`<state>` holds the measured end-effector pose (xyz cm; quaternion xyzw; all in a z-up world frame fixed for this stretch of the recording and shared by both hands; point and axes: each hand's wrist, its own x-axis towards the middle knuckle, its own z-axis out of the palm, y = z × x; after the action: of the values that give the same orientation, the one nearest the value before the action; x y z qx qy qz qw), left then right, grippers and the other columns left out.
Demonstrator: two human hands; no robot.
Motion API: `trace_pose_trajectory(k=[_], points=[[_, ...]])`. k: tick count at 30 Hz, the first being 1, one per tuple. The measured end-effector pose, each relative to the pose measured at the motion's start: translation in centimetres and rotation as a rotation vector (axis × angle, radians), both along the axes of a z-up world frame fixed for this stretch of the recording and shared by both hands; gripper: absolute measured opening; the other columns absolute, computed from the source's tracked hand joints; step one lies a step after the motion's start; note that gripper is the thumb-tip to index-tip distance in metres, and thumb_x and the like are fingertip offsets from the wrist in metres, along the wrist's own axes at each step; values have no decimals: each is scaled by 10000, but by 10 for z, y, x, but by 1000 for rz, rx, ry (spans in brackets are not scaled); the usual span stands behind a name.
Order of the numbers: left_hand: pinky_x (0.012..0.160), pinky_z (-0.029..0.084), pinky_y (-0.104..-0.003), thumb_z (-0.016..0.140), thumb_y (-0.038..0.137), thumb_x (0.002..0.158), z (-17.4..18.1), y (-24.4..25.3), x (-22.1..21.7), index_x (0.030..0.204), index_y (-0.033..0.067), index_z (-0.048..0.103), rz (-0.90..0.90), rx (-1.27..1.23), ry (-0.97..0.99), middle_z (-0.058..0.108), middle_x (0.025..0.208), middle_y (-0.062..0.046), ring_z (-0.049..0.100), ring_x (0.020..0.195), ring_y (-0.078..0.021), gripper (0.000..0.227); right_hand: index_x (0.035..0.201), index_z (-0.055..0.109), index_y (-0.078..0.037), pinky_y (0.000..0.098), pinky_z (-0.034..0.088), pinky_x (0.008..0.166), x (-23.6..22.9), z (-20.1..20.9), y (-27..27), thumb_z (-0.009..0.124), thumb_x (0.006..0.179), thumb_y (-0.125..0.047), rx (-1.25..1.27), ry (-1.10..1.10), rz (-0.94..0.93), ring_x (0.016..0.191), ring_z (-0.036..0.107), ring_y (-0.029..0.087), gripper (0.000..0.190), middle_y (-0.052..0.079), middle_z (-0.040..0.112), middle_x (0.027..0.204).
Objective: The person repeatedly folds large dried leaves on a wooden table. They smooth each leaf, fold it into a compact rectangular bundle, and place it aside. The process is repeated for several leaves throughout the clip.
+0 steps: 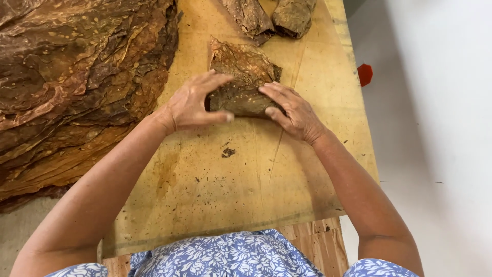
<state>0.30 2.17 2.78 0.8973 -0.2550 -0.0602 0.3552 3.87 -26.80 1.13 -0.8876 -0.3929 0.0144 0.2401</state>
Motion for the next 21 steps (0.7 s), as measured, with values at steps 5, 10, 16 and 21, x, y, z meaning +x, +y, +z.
trace_pose_trajectory(k=[5,10,16,21], points=[[859,461,-433,822,422,742,-1,-7,2,1266,69,538,404,-20,-14,588,1050,-134,539,1047,-312,693,1433,397,-171,544,403,1000,-5,19,16,417,974,-518,-42,63,-138,1204,487,414,576,153,549,1237],[810,434,-390,867,419,620,-20,-14,3,1021,175,622,430,22,-44,522,984,-45,484,1000,-246,529,1393,448,-137,531,337,1030,4,28,34,480,941,-566,-129,-21,-137,1261,421,409,624,140,505,1294],[846,443,-424,813,293,722,11,-17,-14,949,136,568,330,-215,98,590,949,-108,571,972,-291,369,1151,572,-194,461,204,1089,7,17,48,659,848,-492,-120,-121,-65,1357,333,250,434,-7,505,1323],[939,463,-446,540,446,973,24,-19,6,1124,54,546,180,-672,193,619,1041,-183,616,1046,-316,421,955,604,-216,361,245,1014,7,-5,39,776,775,-294,33,-244,-37,1068,553,172,260,-45,638,948]])
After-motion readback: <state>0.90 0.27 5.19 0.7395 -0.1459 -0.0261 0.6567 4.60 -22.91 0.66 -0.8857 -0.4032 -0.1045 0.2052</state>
